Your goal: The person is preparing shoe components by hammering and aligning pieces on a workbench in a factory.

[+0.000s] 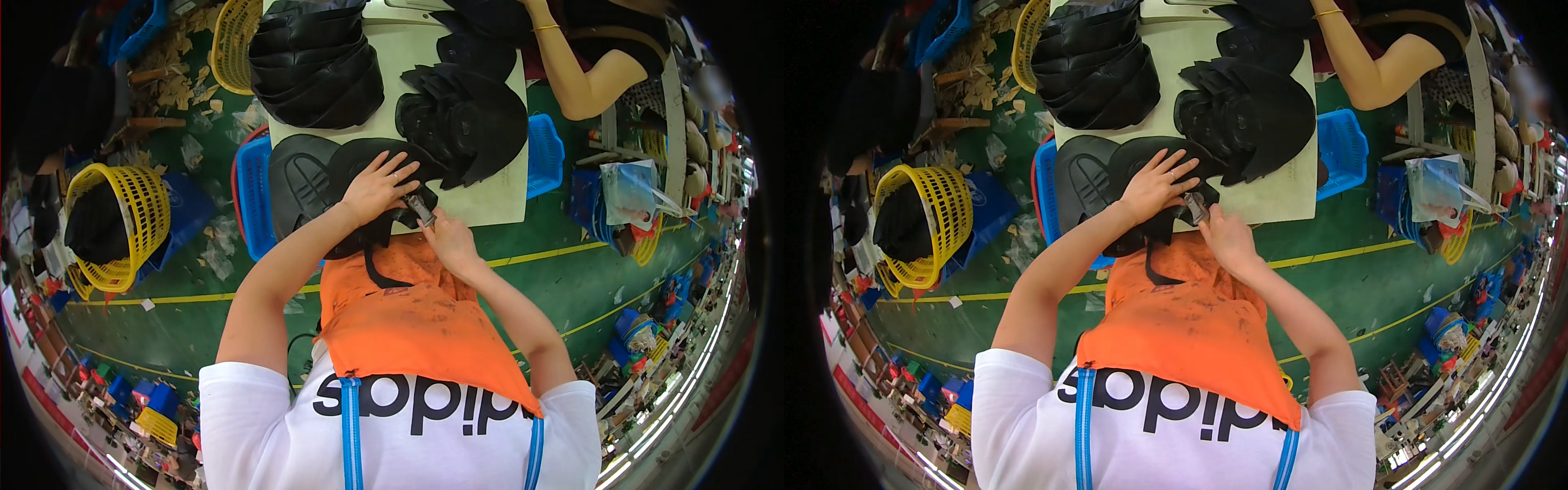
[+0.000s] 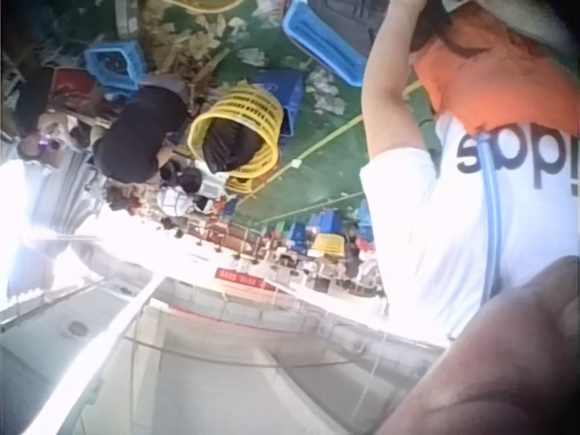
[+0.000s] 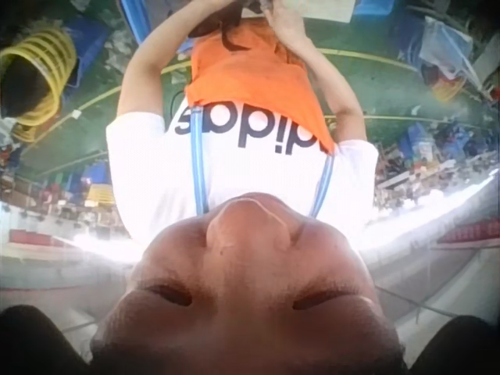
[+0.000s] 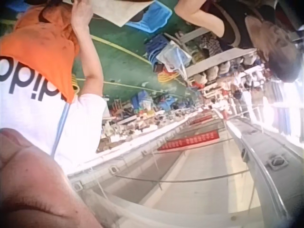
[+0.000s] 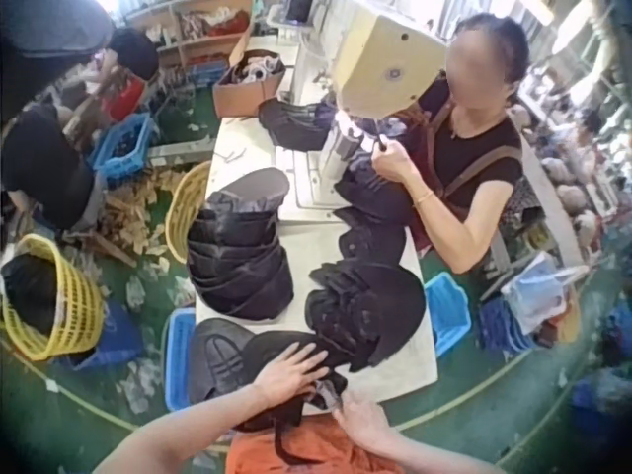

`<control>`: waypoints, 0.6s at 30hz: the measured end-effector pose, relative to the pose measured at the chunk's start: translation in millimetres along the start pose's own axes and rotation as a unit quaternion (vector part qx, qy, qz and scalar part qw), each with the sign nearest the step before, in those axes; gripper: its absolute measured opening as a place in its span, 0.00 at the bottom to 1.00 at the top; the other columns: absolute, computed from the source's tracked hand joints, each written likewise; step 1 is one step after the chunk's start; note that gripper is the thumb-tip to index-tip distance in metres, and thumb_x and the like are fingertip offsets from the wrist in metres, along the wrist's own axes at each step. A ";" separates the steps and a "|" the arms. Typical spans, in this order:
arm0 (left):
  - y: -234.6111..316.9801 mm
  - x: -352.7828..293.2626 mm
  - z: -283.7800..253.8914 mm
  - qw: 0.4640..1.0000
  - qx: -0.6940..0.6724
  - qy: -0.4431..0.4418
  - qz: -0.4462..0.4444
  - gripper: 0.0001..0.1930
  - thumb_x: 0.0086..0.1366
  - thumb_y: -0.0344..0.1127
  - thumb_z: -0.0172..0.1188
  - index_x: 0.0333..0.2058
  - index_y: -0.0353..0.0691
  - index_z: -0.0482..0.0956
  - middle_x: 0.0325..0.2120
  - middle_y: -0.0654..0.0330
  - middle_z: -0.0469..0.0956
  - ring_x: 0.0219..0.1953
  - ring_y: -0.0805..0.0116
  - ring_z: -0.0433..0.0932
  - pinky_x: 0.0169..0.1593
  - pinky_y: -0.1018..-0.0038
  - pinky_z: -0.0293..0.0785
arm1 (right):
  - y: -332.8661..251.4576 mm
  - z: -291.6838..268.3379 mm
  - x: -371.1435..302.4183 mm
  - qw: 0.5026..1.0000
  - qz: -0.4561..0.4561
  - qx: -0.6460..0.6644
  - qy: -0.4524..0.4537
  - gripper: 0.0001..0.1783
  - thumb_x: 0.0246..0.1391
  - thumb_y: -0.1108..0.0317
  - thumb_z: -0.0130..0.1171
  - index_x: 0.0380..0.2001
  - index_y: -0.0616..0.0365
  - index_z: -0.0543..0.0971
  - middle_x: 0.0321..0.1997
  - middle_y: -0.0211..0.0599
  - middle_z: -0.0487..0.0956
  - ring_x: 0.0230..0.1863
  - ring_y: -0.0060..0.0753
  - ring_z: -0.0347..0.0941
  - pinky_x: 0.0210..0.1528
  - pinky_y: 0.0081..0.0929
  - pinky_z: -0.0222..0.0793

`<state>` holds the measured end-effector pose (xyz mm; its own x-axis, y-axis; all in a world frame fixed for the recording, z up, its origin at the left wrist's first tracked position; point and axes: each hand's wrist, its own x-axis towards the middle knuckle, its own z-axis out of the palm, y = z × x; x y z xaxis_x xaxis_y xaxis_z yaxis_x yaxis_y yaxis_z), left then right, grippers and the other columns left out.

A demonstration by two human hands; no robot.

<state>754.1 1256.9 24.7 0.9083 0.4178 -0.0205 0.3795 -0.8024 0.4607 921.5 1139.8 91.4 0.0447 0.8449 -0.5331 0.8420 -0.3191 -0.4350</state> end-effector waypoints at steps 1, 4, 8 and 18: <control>1.7 -0.2 0.0 1.000 0.005 0.000 0.005 0.25 0.54 0.49 0.61 0.52 0.55 0.75 0.61 0.66 0.61 0.66 0.62 0.54 0.67 0.60 0.49 | -3.9 1.3 -2.1 1.000 0.018 0.002 0.002 0.16 0.56 0.60 0.54 0.35 0.64 0.67 0.20 0.51 0.76 0.26 0.58 0.75 0.28 0.49 0.70; 1.3 5.1 -5.5 1.000 -0.003 0.009 0.003 0.27 0.53 0.46 0.62 0.53 0.54 0.73 0.61 0.64 0.62 0.65 0.60 0.55 0.67 0.58 0.50 | -10.6 -4.7 2.6 1.000 0.018 -0.012 -0.002 0.16 0.56 0.60 0.54 0.34 0.63 0.66 0.20 0.52 0.77 0.25 0.58 0.75 0.27 0.48 0.70; -1.2 3.4 -2.4 0.999 0.032 -0.006 0.010 0.30 0.49 0.42 0.65 0.54 0.53 0.72 0.62 0.64 0.60 0.65 0.61 0.54 0.67 0.58 0.49 | -8.2 18.5 -3.4 0.996 -0.021 -0.076 0.034 0.16 0.56 0.59 0.53 0.33 0.62 0.66 0.20 0.52 0.76 0.25 0.58 0.75 0.26 0.48 0.70; -11.1 1.3 -17.8 0.999 0.026 -0.026 0.021 0.33 0.48 0.46 0.67 0.55 0.56 0.71 0.64 0.65 0.55 0.67 0.59 0.50 0.68 0.53 0.44 | 27.5 37.9 -19.2 0.993 0.000 0.108 0.055 0.25 0.58 0.50 0.51 0.37 0.67 0.73 0.18 0.51 0.75 0.26 0.55 0.75 0.30 0.46 0.69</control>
<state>748.0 1274.0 35.3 0.9309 0.3621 -0.0479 0.3481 -0.8400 0.4161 923.5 1098.5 62.2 0.1137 0.8831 -0.4551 0.7074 -0.3936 -0.5871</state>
